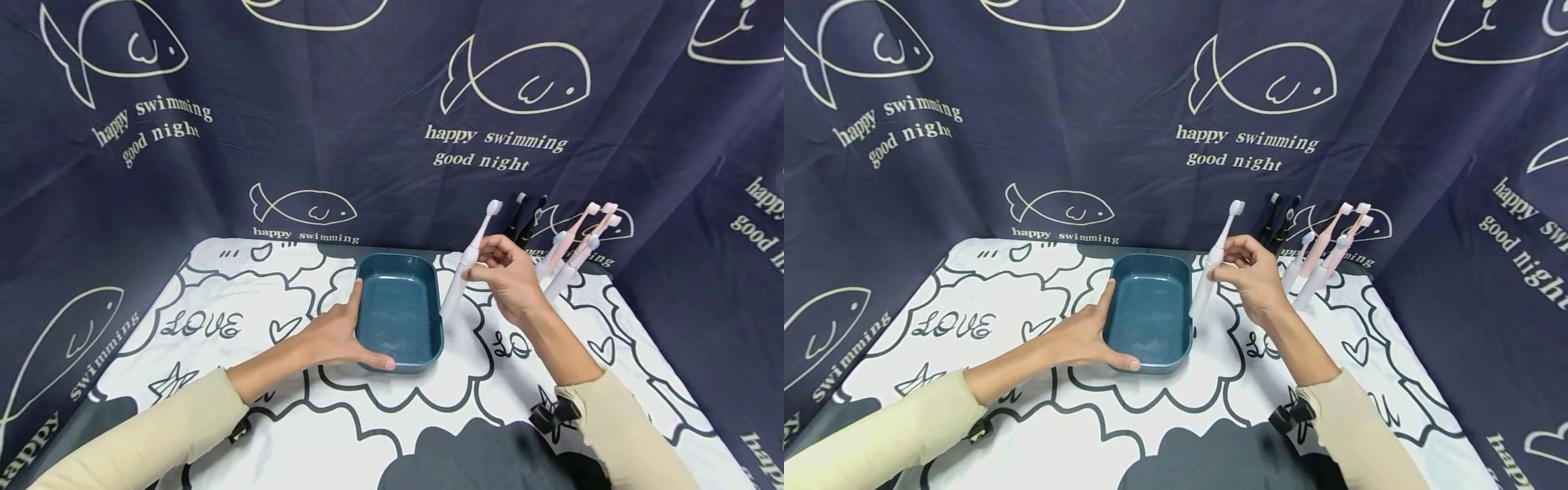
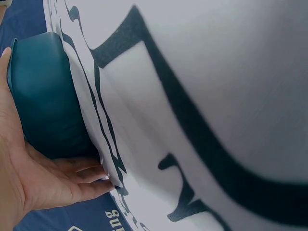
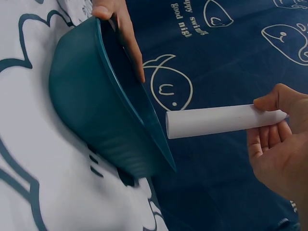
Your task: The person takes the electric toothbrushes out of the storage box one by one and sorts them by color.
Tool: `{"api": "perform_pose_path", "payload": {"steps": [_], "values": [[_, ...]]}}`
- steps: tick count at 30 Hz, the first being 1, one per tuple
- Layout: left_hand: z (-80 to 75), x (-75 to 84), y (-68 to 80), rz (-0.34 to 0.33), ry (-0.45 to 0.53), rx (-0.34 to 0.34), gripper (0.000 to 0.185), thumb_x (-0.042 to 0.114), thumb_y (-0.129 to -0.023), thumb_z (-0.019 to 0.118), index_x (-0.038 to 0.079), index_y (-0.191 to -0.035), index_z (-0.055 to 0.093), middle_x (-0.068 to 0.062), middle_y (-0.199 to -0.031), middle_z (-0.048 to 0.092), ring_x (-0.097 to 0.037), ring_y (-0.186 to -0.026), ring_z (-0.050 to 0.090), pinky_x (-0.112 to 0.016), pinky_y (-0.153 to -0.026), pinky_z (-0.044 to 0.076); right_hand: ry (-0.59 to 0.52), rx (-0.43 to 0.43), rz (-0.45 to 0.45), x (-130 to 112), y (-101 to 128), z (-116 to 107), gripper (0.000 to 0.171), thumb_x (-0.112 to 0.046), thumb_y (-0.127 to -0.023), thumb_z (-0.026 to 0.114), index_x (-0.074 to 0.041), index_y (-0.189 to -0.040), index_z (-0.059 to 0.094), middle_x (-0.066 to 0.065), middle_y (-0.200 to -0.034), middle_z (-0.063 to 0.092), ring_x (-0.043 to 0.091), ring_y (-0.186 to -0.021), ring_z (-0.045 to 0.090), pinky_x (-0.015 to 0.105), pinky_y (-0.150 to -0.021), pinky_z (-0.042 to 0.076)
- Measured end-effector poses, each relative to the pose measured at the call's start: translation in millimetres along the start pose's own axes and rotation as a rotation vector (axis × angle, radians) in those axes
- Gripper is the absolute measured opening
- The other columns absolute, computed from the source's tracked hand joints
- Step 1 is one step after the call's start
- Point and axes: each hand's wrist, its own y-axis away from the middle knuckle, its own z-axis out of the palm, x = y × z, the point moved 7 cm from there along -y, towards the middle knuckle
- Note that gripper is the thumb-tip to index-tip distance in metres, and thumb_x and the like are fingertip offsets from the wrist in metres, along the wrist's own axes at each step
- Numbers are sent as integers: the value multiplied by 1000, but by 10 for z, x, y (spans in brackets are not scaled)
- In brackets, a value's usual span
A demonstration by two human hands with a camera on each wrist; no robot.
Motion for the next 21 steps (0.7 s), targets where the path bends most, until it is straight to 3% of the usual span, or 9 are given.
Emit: {"api": "perform_pose_path", "payload": {"steps": [8,14,21], "values": [[-5,4,1,1,-3,-2,176,88,-62,94,11,-182,-11,-33,-168,53,-42,-149,62,-57,-113,58,-43,61,-59,-142,143,-262,57,38,-74,63,-13,-98,72,-5,-92,72,9,-87,68,21,-80,62],[-15,4,15,4,6,-7,176,87,-63,94,10,-181,-11,-33,-169,51,-42,-150,62,-57,-114,57,-23,132,-119,-240,214,-478,59,40,-72,64,-12,-97,72,-5,-94,68,9,-87,61,17,-79,58],[0,18,20,4,17,-12,176,87,-63,94,12,-182,-12,-32,-170,52,-41,-149,62,-57,-113,58,-24,190,-145,-275,307,-730,59,42,-71,61,-10,-99,73,-3,-96,70,9,-88,63,16,-80,58]]}}
